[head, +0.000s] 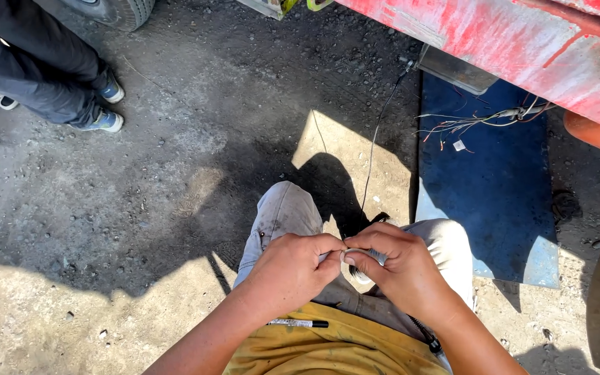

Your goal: The person repairs and insulates electrical wiring under a vehicle by applying electrical tape.

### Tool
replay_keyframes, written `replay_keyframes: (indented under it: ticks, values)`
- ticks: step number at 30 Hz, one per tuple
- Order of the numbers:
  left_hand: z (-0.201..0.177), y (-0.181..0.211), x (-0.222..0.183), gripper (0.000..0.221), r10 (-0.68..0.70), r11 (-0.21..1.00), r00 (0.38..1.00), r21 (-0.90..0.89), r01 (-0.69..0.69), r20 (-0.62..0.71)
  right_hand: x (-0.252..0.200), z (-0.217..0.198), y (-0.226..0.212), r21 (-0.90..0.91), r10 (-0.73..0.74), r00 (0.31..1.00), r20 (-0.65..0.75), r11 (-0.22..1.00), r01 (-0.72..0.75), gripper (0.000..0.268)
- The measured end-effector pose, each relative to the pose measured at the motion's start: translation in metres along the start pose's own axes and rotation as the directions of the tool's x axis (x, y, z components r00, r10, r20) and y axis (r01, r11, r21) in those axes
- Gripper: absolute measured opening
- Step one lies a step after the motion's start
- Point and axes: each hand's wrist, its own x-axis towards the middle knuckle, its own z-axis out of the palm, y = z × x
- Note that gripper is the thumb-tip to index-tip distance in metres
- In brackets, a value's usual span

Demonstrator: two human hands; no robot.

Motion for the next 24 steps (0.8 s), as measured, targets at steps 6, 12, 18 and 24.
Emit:
replay_keyframes:
  ticks: [6,12,18,24]
  values:
    - [0.006,-0.005,0.001,0.016,0.092,0.992,0.995,0.094,-0.087,-0.048,0.005,-0.003,0.001,0.083,0.095,0.995,0.035,0.992,-0.098,0.009]
    - [0.011,-0.009,0.0,0.014,0.176,0.98,0.978,0.111,-0.164,-0.112,0.008,-0.003,0.002,0.139,0.325,0.942,0.085,0.932,-0.335,0.025]
    - [0.006,-0.002,0.0,0.012,0.121,0.993,0.985,-0.001,-0.122,-0.124,0.005,0.0,0.007,0.193,0.186,0.982,0.027,0.963,-0.187,0.004]
    - [0.015,-0.015,0.001,0.012,-0.018,0.878,0.997,-0.478,-0.021,-0.078,0.001,0.001,0.012,0.179,-0.064,0.998,0.0,0.982,0.063,0.004]
